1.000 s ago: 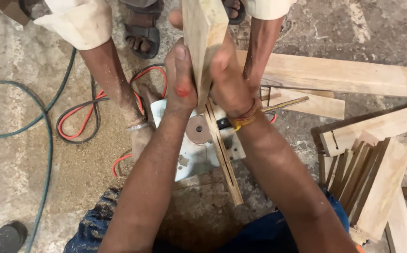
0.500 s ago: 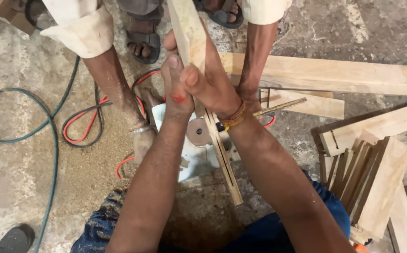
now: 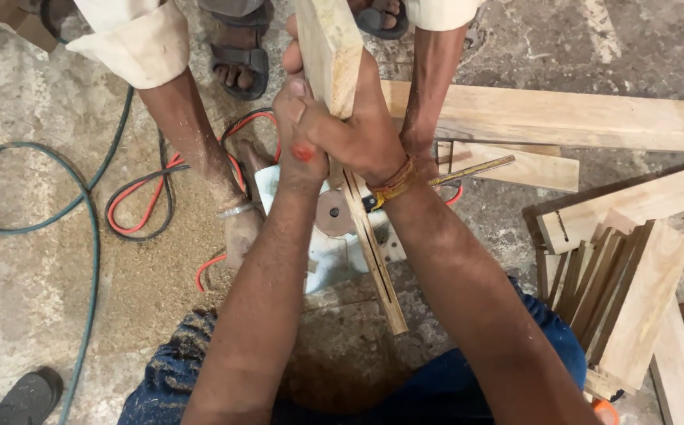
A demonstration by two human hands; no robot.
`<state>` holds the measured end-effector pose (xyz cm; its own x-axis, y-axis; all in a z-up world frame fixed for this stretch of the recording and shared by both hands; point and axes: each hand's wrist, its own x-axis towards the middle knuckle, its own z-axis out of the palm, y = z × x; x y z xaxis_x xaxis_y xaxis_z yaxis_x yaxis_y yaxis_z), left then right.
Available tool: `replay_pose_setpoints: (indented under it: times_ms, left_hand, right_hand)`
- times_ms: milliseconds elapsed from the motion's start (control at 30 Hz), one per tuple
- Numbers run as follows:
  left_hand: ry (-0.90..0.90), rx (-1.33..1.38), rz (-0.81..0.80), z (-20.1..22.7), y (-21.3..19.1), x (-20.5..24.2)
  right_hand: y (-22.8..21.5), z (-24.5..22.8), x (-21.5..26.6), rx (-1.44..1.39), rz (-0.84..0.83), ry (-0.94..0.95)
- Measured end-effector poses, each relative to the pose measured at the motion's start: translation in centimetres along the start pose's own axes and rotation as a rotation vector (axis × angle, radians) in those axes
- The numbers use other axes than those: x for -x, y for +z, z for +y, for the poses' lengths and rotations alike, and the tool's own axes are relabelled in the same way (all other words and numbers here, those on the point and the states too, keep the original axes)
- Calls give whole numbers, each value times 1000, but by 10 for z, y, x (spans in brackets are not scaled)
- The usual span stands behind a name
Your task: The person uses a floor-mounted stationary router to shape the edges of wood pieces.
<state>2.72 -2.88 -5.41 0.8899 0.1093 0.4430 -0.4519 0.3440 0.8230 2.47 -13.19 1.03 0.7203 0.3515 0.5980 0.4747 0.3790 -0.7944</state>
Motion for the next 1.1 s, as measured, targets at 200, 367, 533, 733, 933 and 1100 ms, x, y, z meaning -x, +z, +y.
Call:
replay_pose_setpoints:
  times_ms: [200, 367, 533, 733, 933, 1100]
  left_hand:
    - [-2, 454, -24, -22, -7, -6]
    - [-67, 728, -46, -36, -11, -8]
    - [-169, 1166, -86, -41, -7, -6]
    - [-355, 1396, -54, -33, -6, 3]
    - [-249, 1161, -126, -11, 9, -3]
    - [-284, 1244, -64, -25, 4, 3]
  right_hand:
    - [5, -14, -8, 31, -11, 73]
    - [8, -24, -8, -12, 7, 106]
    - [9, -30, -3, 168, 16, 84]
    - [11, -35, 8, 172, 7, 95]
    - [12, -40, 9, 30, -6, 136]
    - [11, -39, 12, 98, -2, 105]
